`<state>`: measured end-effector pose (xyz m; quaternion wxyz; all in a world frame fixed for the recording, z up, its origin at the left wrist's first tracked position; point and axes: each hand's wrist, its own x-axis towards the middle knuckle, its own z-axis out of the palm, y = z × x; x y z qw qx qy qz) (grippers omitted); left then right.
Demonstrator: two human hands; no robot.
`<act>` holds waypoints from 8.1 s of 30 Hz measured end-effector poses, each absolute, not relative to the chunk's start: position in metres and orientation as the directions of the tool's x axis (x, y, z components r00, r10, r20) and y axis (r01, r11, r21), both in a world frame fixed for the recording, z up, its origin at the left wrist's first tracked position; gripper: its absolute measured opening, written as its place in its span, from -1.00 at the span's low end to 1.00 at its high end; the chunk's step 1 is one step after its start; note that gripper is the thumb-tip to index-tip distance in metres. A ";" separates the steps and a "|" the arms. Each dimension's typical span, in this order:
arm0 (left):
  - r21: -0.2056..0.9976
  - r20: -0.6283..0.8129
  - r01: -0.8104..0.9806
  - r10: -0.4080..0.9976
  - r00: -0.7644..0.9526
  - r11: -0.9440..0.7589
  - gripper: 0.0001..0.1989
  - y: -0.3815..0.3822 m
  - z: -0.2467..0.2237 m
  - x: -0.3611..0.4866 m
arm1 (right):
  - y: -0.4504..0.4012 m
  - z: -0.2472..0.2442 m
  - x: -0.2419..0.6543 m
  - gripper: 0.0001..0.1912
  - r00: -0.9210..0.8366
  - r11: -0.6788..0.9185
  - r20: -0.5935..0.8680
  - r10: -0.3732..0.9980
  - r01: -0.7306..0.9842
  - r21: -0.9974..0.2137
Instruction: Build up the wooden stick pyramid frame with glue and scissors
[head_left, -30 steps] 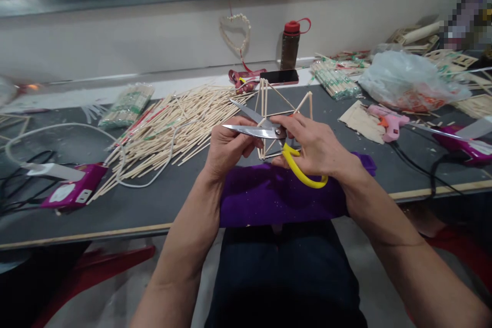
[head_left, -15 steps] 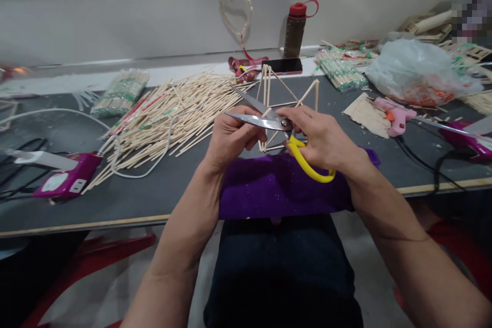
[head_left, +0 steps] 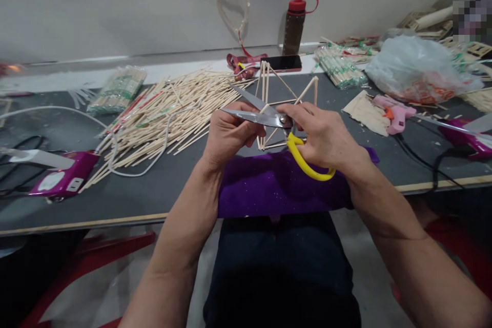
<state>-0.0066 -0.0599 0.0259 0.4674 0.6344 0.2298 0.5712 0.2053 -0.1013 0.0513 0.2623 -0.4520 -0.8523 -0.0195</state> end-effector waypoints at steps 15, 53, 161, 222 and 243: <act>0.860 0.498 -0.257 0.836 0.232 -0.441 -0.74 -0.065 0.030 -0.006 | -0.102 0.053 0.205 -0.25 -0.463 0.605 0.437 0.771 0.746 -0.278; 0.885 0.464 -0.166 0.852 0.243 -0.435 -0.69 -0.062 0.030 -0.008 | -0.094 0.043 0.203 -0.39 -0.455 0.609 0.450 0.769 0.735 -0.298; 0.882 0.460 -0.230 0.856 0.234 -0.411 -0.73 -0.061 0.029 -0.012 | -0.092 0.039 0.200 -0.32 -0.455 0.610 0.461 0.762 0.743 -0.275; 0.889 0.458 -0.124 0.866 0.198 -0.442 -0.66 -0.067 0.032 -0.010 | -0.094 0.041 0.200 -0.26 -0.454 0.587 0.412 0.790 0.752 -0.299; 0.946 0.325 -0.111 0.888 0.326 -0.305 -0.73 -0.071 0.036 -0.015 | -0.095 0.041 0.204 -0.13 -0.511 0.634 0.393 0.765 0.707 -0.314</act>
